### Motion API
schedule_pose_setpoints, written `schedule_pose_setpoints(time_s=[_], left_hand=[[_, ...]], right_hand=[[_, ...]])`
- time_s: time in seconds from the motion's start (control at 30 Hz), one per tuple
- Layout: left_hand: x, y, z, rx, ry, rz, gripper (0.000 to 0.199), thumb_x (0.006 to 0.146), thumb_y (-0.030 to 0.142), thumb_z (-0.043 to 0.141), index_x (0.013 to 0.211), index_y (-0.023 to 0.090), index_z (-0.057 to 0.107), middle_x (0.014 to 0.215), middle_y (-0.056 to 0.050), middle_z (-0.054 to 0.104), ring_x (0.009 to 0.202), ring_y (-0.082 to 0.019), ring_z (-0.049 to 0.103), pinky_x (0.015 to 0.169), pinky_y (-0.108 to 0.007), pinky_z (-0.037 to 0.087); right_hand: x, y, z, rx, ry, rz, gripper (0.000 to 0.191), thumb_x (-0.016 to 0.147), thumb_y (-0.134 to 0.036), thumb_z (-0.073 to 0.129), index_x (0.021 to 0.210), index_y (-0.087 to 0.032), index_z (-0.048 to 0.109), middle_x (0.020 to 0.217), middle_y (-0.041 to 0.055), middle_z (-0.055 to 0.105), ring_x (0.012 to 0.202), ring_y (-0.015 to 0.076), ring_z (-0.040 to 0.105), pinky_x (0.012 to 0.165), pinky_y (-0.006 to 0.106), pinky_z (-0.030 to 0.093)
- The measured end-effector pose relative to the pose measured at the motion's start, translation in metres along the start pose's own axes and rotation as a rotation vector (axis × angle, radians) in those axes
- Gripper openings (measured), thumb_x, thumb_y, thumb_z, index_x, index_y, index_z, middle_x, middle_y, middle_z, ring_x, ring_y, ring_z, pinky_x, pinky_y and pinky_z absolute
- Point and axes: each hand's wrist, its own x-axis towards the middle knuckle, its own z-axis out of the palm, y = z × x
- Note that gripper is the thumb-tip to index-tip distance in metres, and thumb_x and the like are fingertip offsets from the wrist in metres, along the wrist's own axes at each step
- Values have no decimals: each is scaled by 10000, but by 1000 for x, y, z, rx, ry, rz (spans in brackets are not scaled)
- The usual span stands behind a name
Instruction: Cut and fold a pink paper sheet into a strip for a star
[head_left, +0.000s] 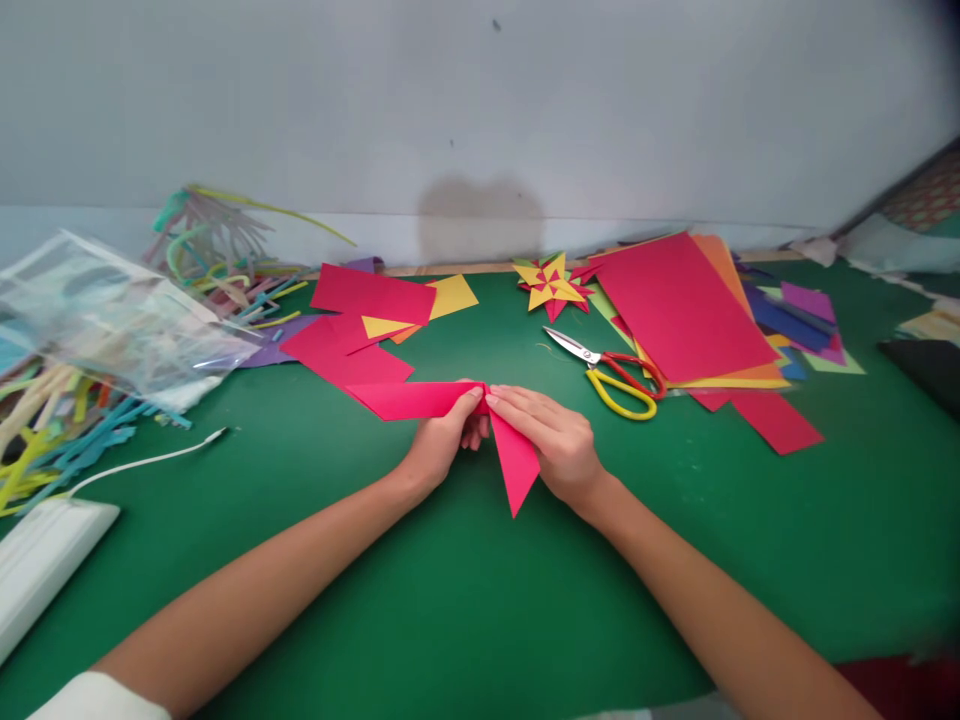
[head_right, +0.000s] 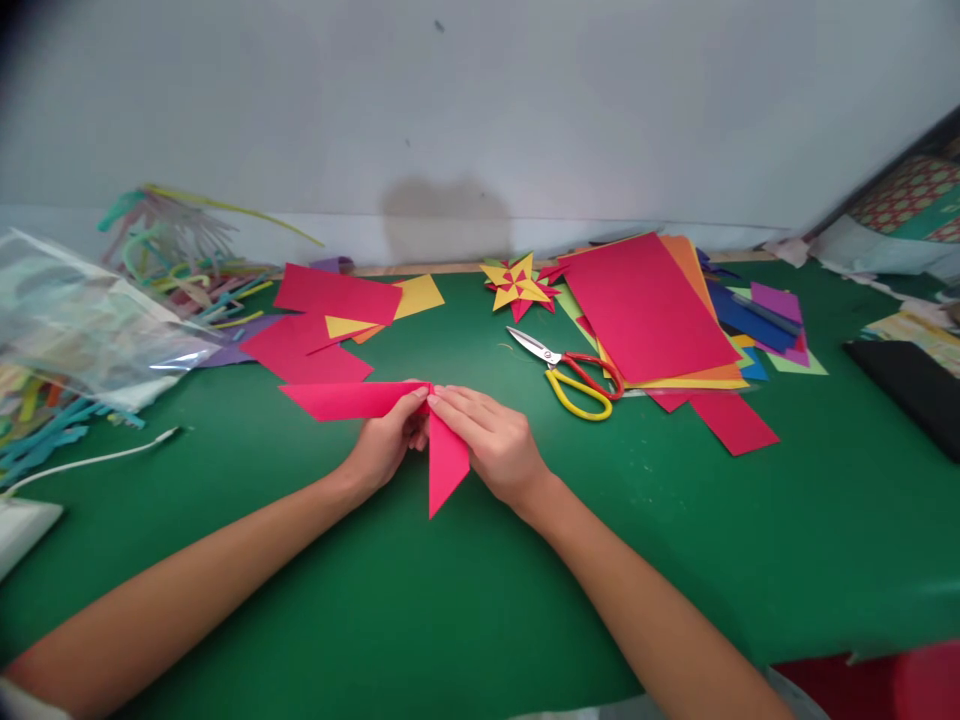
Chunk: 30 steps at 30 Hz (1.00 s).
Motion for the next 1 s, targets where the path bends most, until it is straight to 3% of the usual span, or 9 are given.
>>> schedule_pose_setpoints(time_s=[0.13,0.27,0.37,0.47,0.77,0.87,1.0], left_hand=[[-1,4,2,-8,67,70,233,977,460,676,984,238,604,637,63,545,515,-92,485,477,-215,306],[0,7,3,-14,104,57,269,953,475,698,977,230,588,626,59,566,522,-98,518,477,-209,332],[0,7,3,13,126,70,263,952,462,698,967,221,594,636,49,597,530,-97,546,485,-204,358],[1,7,3,27,160,76,271,941,464,708,950,217,598,639,47,598,524,-91,549,480,-198,359],[12,15,0,-185,169,83,350,828,377,858,1018,226,605,705,67,533,547,-66,483,463,-177,342],[11,17,0,-141,120,50,363,826,411,860,1016,223,615,686,63,537,552,-75,494,467,-184,349],[7,14,0,-96,-8,29,335,929,521,733,976,229,575,692,47,566,561,-100,513,483,-204,381]], right_hand=[[2,-6,4,123,83,206,416,1033,-134,605,1395,-308,715,1348,49,758,1249,253,724,1101,464,595],[8,-11,18,432,314,674,215,947,-299,760,1149,-242,807,1153,69,827,1076,279,792,988,446,653],[14,-12,25,731,436,887,260,844,-368,854,1028,-200,779,1029,85,836,945,291,808,867,454,691],[16,-10,25,852,430,955,336,801,-398,879,1040,-201,750,1041,81,827,932,285,799,828,454,696],[13,-5,15,690,332,932,327,789,-447,885,960,-181,800,800,56,796,704,233,755,664,370,662],[12,-10,18,680,290,984,326,811,-481,865,932,-184,804,774,54,789,667,215,744,665,359,654],[10,-11,23,799,313,1054,369,825,-529,837,889,-168,803,794,79,795,695,225,752,677,367,659]])
